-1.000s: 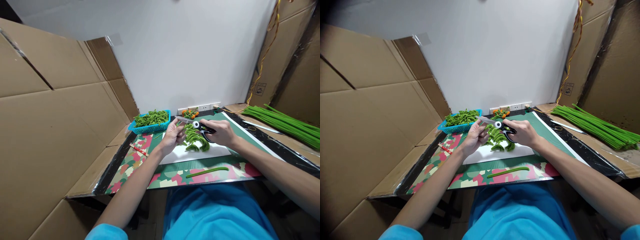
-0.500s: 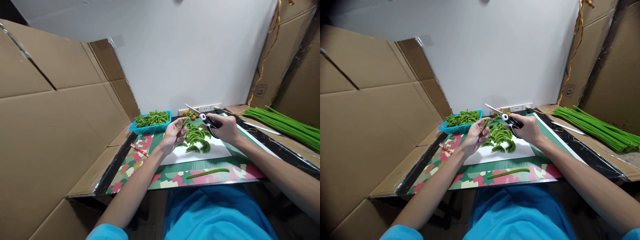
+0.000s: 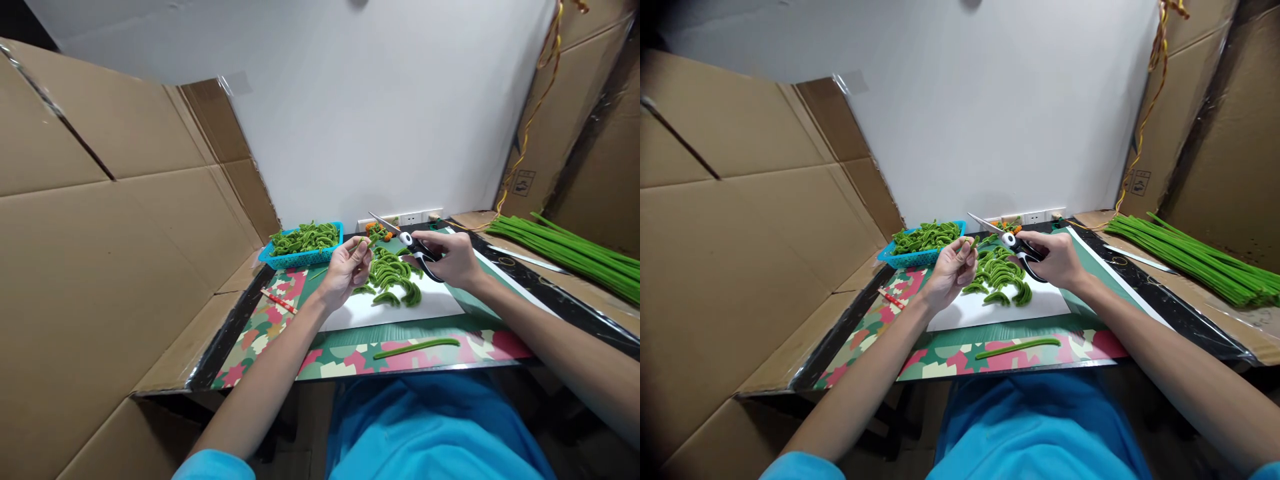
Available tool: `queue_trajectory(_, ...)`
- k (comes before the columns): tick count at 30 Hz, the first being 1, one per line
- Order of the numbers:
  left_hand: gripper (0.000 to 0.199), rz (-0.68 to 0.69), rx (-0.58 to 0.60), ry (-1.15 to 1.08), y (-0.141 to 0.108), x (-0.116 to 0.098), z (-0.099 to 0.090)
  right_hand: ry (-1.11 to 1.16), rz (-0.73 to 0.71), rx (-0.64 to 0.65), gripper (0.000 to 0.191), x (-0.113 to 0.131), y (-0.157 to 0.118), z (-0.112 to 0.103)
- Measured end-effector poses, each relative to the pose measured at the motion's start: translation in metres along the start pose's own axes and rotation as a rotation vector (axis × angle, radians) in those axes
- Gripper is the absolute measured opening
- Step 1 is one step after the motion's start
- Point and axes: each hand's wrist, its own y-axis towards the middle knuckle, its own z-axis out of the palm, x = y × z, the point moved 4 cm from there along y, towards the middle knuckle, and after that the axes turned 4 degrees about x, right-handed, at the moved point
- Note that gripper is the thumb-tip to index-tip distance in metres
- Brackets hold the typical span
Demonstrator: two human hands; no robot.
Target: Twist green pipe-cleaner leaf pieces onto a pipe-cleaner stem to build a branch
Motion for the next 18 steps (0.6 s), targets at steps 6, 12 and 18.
queue_trajectory(6, 0.039, 0.021, 0.007, 0.036, 0.0003, -0.001, -0.0011, -0.037, -0.065, 0.016, 0.031, 0.0035, -0.0008, -0.0032)
queue_trajectory(12, 0.042, 0.025, -0.016, 0.059, 0.0009, -0.0009, -0.003, -0.081, -0.107, 0.097, 0.025, 0.0027, -0.0029, 0.0004)
queue_trajectory(18, 0.045, 0.018, -0.015, 0.13, 0.0004, -0.0038, -0.0027, -0.087, -0.114, 0.145, 0.024, -0.0009, -0.003, 0.0011)
